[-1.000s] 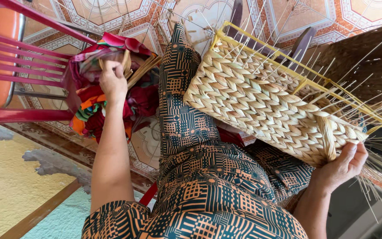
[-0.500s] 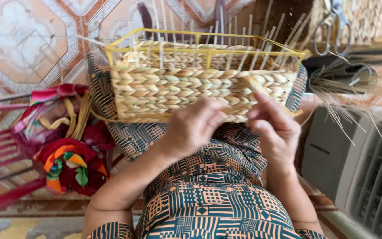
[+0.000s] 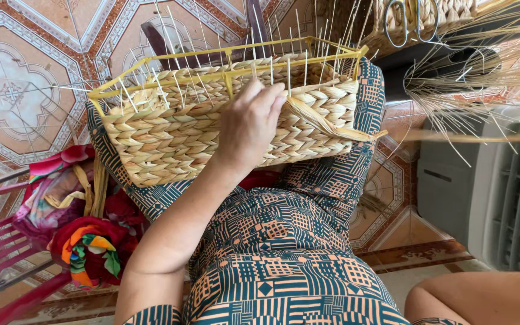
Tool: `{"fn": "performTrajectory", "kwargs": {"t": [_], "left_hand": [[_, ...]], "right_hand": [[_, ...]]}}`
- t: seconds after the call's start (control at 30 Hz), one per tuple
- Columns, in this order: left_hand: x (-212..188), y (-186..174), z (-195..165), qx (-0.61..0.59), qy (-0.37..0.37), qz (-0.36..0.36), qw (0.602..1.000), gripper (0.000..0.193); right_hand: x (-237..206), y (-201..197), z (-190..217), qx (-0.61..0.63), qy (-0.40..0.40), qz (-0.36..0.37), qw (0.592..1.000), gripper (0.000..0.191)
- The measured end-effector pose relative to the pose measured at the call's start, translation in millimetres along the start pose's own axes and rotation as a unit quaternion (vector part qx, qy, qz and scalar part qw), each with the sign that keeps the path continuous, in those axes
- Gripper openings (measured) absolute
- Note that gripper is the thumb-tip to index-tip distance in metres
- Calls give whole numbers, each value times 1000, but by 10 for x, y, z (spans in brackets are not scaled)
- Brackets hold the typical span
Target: The person weaves a rectangular basket using dried palm leaves, interlacing strands through a yellow frame held on their lap. They trim excess strands with scissors and continue weaving the sides.
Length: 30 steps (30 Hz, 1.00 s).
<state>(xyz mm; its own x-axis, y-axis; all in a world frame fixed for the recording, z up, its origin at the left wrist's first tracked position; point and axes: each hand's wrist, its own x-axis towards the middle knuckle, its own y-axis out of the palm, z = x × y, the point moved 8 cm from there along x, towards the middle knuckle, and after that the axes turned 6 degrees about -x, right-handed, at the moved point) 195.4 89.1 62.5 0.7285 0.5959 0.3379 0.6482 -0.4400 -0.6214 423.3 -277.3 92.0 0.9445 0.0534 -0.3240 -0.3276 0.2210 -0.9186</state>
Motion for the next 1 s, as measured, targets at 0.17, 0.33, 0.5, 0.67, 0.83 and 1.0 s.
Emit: {"fn": "performTrajectory", "kwargs": {"t": [0.17,0.33,0.5,0.67,0.83,1.0], "left_hand": [[162,69,-59,60,8,-34,998,13],[185,104,20,1,3,-25,1000,15],[160,56,113,-134,-49,-13,990,17],[126,-54,49,-163,-38,-11,986,18],[146,-139,-29,-196,-9,10,981,19],[178,-109,-53,-143,0,34,989,19]], "right_hand": [[-321,-423,621,-29,-161,-164,973,11],[-648,-94,1789,179,-480,-10,859,13],[-492,854,2641,136,-611,75,777,15],[-524,950,2908,82,-585,88,802,12],[-579,993,3012,74,-601,102,789,22],[-686,1082,3054,4,-638,9,770,14]]}}
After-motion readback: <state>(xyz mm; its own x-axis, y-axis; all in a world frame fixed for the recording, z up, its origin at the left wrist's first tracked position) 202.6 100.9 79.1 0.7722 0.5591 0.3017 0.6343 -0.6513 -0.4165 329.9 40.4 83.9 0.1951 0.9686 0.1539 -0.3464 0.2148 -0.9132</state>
